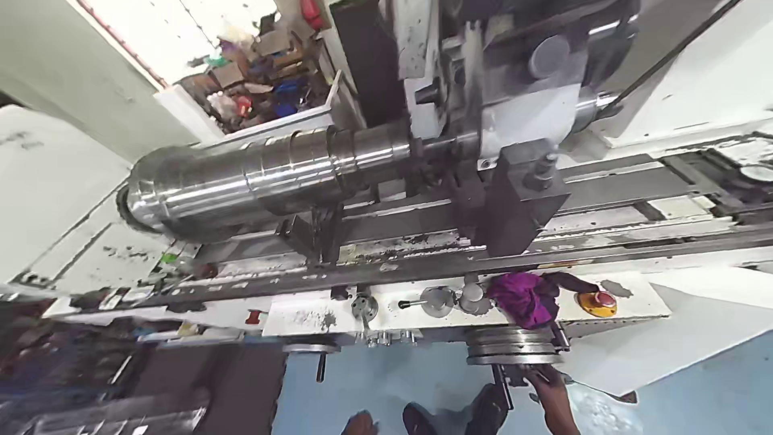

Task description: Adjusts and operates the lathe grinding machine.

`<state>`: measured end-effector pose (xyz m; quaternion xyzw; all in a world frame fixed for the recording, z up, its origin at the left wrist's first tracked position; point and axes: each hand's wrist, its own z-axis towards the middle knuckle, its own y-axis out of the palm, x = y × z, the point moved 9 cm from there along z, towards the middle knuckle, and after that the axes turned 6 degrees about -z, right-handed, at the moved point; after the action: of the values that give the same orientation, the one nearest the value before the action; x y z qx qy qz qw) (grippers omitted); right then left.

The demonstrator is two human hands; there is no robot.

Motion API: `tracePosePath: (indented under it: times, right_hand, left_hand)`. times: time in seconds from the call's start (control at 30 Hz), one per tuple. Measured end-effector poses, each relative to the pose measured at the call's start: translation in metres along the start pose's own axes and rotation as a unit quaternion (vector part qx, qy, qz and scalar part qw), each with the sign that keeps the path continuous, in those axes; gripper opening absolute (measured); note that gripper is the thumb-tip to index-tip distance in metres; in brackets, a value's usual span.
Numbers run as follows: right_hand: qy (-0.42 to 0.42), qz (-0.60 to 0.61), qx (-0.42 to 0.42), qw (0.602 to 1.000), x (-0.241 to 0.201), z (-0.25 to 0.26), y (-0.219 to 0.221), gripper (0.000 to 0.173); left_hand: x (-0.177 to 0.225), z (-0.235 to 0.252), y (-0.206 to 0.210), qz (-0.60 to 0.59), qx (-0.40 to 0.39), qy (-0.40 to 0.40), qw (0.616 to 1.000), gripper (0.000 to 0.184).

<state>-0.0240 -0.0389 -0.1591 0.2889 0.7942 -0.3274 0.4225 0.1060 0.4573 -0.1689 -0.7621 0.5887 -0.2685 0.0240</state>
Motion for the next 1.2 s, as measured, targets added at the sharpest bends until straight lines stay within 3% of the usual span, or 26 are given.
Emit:
tracePosePath:
  times: [0.07,0.13,0.23,0.3,0.37,0.4,0.47,0.53,0.6,0.67,0.73,0.8,0.87,0.97,1.1,1.2]
  right_hand:
    - [0.064,-0.001,-0.062,0.996,0.019,0.008,0.021,0.053]
    - [0.084,-0.006,-0.090,0.992,0.026,0.006,0.034,0.060]
    - [-0.029,-0.088,-0.030,0.995,-0.003,-0.005,0.033,0.085]
    - [-0.095,-0.198,0.013,0.976,-0.027,-0.019,0.026,0.080]
    - [-0.136,-0.233,0.030,0.962,-0.042,-0.028,0.017,0.056]
    - [-0.153,-0.226,0.029,0.962,-0.047,-0.030,0.013,0.052]
    - [-0.141,-0.205,0.006,0.968,-0.045,-0.020,0.005,0.068]
    - [-0.068,-0.184,-0.035,0.980,-0.024,-0.001,0.002,0.076]
    - [0.014,-0.147,-0.114,0.983,-0.006,0.011,0.012,0.070]
    - [0.056,-0.125,-0.174,0.975,0.001,0.015,0.027,0.059]
    - [0.046,-0.131,-0.186,0.973,-0.004,0.015,0.039,0.058]
    - [0.022,-0.160,-0.166,0.973,-0.009,0.013,0.041,0.065]
    - [0.003,-0.195,-0.138,0.971,-0.010,0.014,0.043,0.071]
    - [0.023,-0.180,-0.101,0.978,-0.011,0.001,0.039,0.073]
    - [0.131,-0.149,-0.030,0.980,0.002,-0.038,0.018,0.093]
    - [0.186,-0.175,0.016,0.967,0.024,-0.071,0.003,0.089]
  left_hand:
    - [0.024,-0.004,-0.005,-0.023,0.013,0.010,1.000,0.049]
    - [0.054,-0.006,-0.017,-0.052,0.032,0.041,0.997,0.047]
    - [0.091,-0.005,-0.031,-0.121,0.079,0.080,0.986,0.044]
    - [0.099,-0.008,-0.036,-0.206,0.137,0.086,0.965,0.040]
    - [0.106,-0.022,-0.050,-0.328,0.247,0.090,0.908,0.035]
    - [0.110,-0.033,-0.059,-0.385,0.312,0.091,0.864,0.036]
    - [0.123,-0.048,-0.081,-0.470,0.407,0.094,0.778,0.042]
    - [0.138,-0.056,-0.108,-0.496,0.451,0.103,0.735,0.046]
    - [0.153,-0.049,-0.136,-0.471,0.460,0.096,0.747,0.049]
    - [0.167,-0.030,-0.158,-0.408,0.441,0.047,0.798,0.054]
    - [0.179,-0.021,-0.167,-0.316,0.413,-0.047,0.853,0.053]
    - [0.182,-0.024,-0.164,-0.250,0.408,-0.109,0.871,0.047]
    - [0.181,-0.023,-0.161,-0.256,0.436,-0.068,0.860,0.045]
    - [0.164,-0.019,-0.138,-0.376,0.452,0.066,0.806,0.046]
    - [0.124,0.008,-0.080,-0.466,0.305,0.043,0.829,0.043]
    - [0.115,0.035,-0.075,-0.564,0.209,0.038,0.798,0.045]
